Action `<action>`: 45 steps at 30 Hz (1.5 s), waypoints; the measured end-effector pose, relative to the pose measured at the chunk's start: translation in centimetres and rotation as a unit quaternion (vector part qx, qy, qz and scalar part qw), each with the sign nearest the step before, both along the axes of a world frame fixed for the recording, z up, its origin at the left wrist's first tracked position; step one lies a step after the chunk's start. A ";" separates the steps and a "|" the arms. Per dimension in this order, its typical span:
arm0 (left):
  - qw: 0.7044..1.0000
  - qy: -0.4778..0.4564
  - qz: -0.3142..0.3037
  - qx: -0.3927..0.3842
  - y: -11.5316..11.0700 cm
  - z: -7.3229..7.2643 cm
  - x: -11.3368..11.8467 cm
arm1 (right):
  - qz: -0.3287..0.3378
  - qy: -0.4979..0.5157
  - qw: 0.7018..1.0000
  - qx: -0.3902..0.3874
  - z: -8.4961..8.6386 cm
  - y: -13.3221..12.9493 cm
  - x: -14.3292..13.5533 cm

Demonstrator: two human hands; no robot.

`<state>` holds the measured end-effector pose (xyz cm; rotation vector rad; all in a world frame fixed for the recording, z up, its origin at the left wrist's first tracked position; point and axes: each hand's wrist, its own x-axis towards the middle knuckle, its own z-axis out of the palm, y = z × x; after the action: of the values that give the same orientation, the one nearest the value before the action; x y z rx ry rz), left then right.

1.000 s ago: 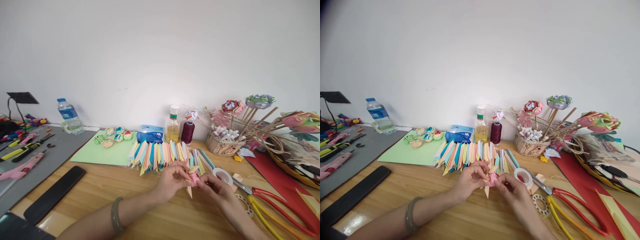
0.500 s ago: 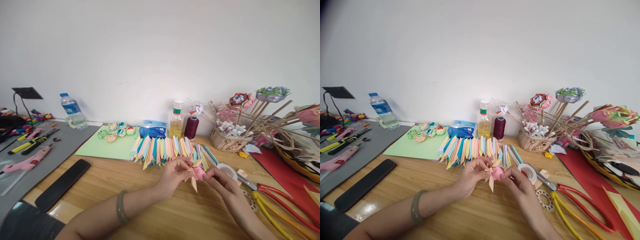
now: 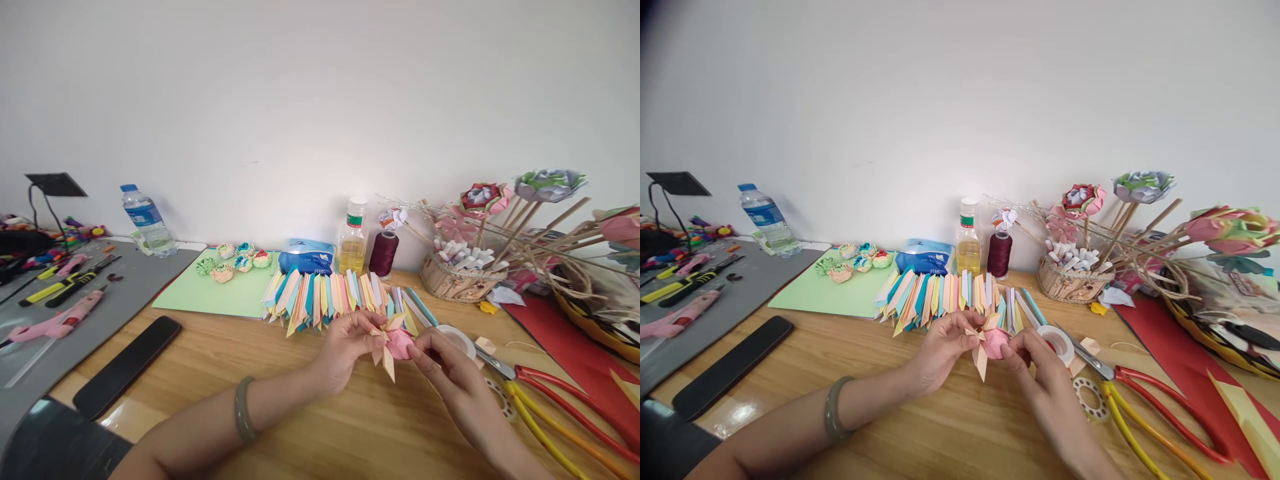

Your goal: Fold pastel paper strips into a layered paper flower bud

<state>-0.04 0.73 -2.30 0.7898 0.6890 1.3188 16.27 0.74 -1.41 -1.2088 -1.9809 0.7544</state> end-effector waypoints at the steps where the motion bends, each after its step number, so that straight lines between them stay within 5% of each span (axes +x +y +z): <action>1: 1.000 -0.005 0.000 -0.003 0.0 0.1 0.0 | 0.000 0.003 1.000 -0.001 0.0 0.0 0.0; 7: 0.999 -0.019 -0.013 -0.025 0.1 0.4 -0.1 | -0.010 0.007 1.000 -0.023 0.0 -0.1 0.1; 11: 0.997 -0.037 -0.009 -0.061 0.5 0.5 -0.5 | -0.077 0.074 0.994 -0.022 0.0 0.3 0.8; 14: 0.992 -0.067 -0.060 -0.083 0.6 0.4 -0.5 | -0.103 0.114 0.988 -0.026 0.2 0.7 1.1; 21: 0.971 -0.145 -0.143 -0.127 0.6 0.1 -0.2 | 0.022 0.066 0.998 -0.012 0.4 -0.1 0.8; 25: 0.975 -0.113 -0.168 -0.097 0.6 0.1 -0.5 | 0.061 0.020 0.997 0.031 0.3 -0.6 0.5; 29: 0.990 -0.032 -0.131 -0.046 0.5 0.2 -0.6 | 0.054 0.013 0.997 0.056 0.2 -0.5 0.6; 32: 0.994 0.053 -0.075 0.051 0.4 0.4 -0.5 | -0.021 0.004 0.991 0.134 0.0 -0.4 0.9; 36: 0.965 0.207 0.006 0.163 -0.1 0.7 -0.4 | -0.052 -0.007 0.971 0.231 0.1 -0.5 0.8; 39: 0.950 0.250 0.016 0.189 -0.5 0.5 -0.2 | -0.015 -0.013 0.985 0.170 0.4 -0.5 0.5; 45: 0.968 0.164 0.063 0.178 -0.8 -0.5 0.6 | -0.013 -0.012 0.999 0.040 0.1 -0.1 0.1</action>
<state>0.53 -0.08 -2.82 1.2932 0.7830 1.4646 16.39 0.64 -1.28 -1.1993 -1.9914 0.6439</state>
